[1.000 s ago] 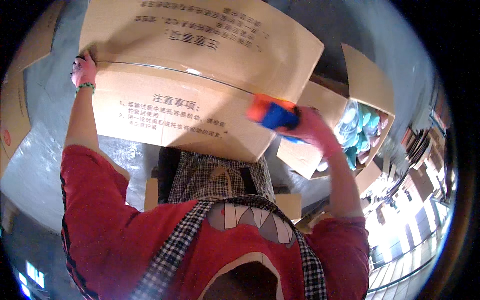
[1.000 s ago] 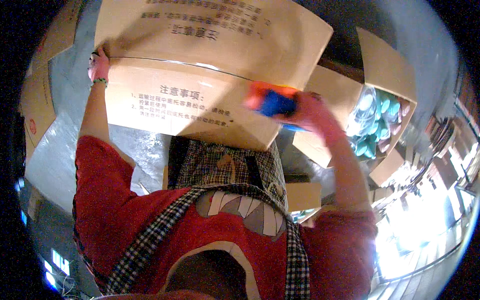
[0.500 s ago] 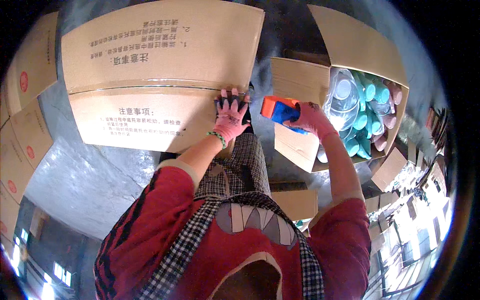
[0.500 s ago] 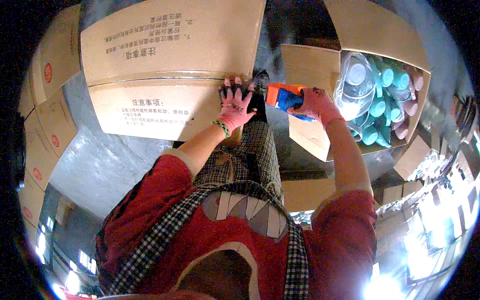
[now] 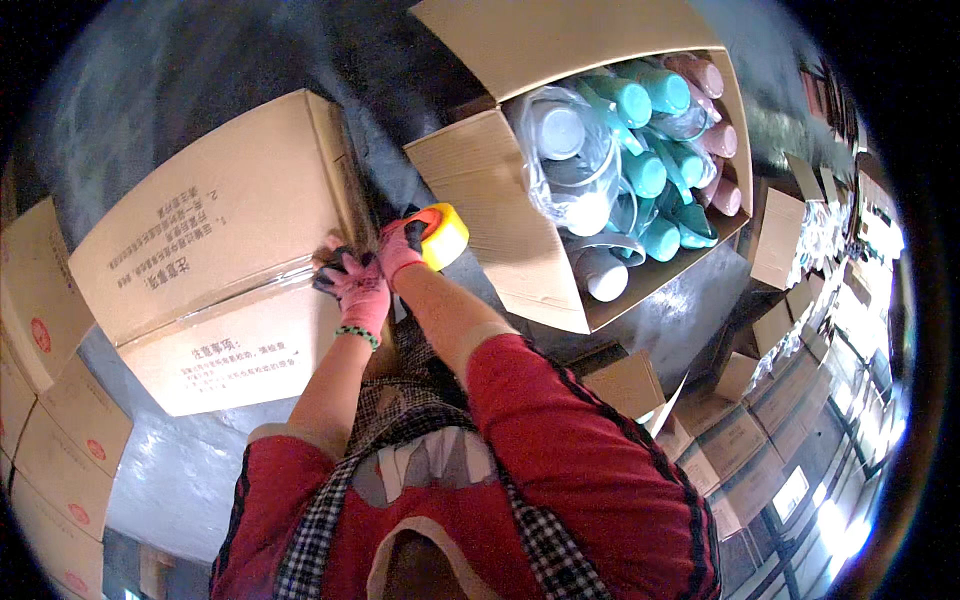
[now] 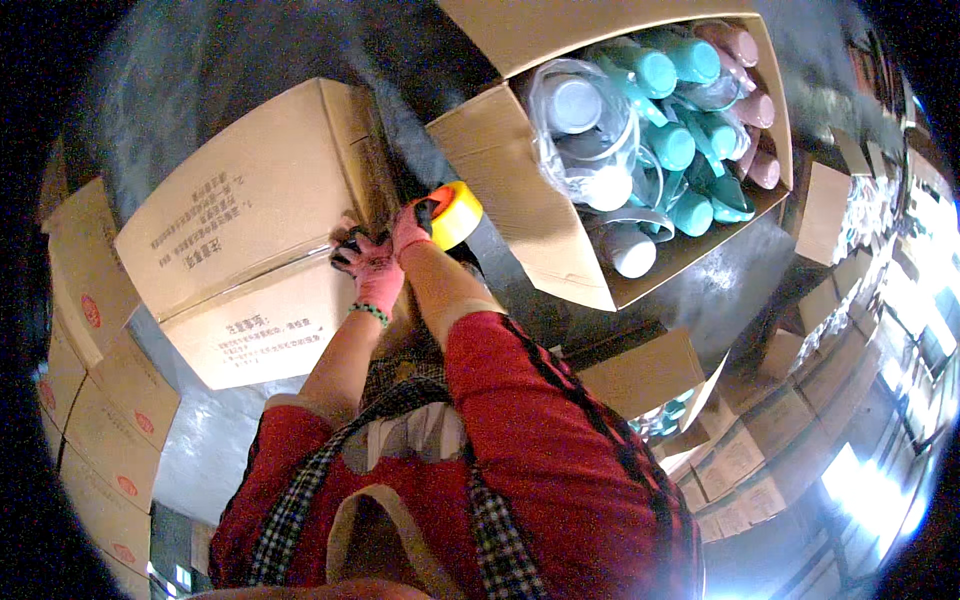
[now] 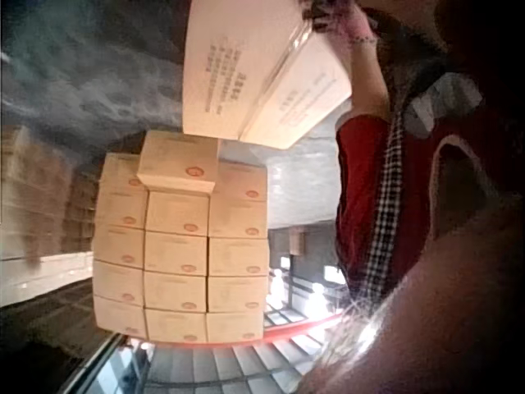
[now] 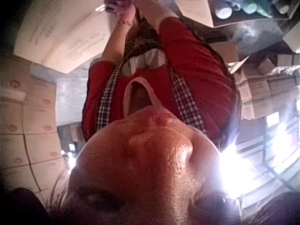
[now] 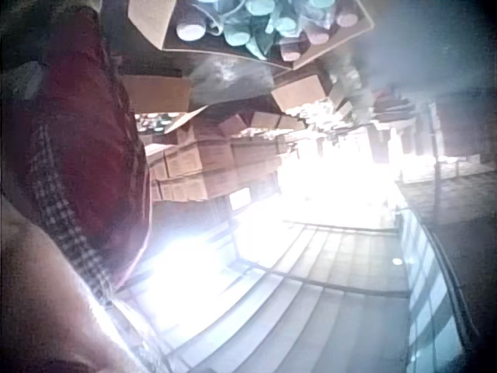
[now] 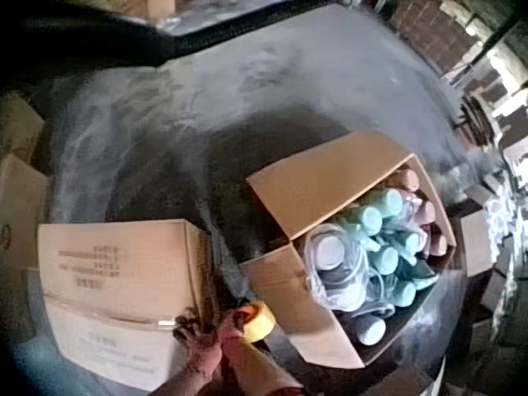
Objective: The person arranges plastic cups inside open cardboard boxes, then folds the flaps and seals each box with a handheld tape dispenser. The process is repeated across multiple boxes in a warehouse setting.
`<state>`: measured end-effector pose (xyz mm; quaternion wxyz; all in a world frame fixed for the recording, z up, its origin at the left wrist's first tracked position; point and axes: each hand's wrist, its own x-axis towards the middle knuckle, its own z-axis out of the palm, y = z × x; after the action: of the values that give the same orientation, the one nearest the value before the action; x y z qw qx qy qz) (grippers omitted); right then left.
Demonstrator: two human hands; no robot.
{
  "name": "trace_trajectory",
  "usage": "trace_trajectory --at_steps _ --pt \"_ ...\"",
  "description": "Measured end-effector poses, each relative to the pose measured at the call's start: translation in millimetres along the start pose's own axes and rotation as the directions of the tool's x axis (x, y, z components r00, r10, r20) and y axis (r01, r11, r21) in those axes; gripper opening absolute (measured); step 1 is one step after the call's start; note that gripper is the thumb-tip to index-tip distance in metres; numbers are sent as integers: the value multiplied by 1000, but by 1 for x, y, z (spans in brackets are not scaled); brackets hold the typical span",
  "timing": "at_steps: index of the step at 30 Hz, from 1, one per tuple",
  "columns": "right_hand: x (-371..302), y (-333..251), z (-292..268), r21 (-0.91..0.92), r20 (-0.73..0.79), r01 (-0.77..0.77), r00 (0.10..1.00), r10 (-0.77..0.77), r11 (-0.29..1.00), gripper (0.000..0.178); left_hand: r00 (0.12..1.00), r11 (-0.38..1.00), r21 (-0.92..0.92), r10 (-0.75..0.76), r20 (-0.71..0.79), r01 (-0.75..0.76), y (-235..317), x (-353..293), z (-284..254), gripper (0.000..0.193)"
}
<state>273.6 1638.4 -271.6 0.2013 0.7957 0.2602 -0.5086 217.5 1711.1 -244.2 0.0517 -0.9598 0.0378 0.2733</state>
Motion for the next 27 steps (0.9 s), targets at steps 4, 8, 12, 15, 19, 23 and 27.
trace_trajectory --at_steps 4,8,12,15,19,23,27 --pt "-23 21 64 459 -383 218 923 -30 861 34 978 997 72 -4 208 -11 -2 1 -11 39" --pt "-155 77 105 879 -208 54 938 279 474 51 973 998 38 -58 226 50 4 -5 -37 42" --pt "-272 78 225 909 319 -415 751 578 38 57 949 996 -93 36 313 -7 -1 -4 -54 44" --pt "-357 34 356 810 572 -327 621 535 -486 38 923 925 -379 166 347 -24 -24 7 -66 46" --pt "-471 -74 440 376 651 85 685 328 -923 27 925 863 -399 179 -336 -312 -67 -42 -40 43" --pt "-533 -140 481 326 610 113 733 300 -938 25 948 724 -628 116 -297 -285 -55 -148 -13 36" --pt "-526 -129 522 258 588 128 765 261 -958 27 962 586 -810 237 134 -32 23 -234 36 45"
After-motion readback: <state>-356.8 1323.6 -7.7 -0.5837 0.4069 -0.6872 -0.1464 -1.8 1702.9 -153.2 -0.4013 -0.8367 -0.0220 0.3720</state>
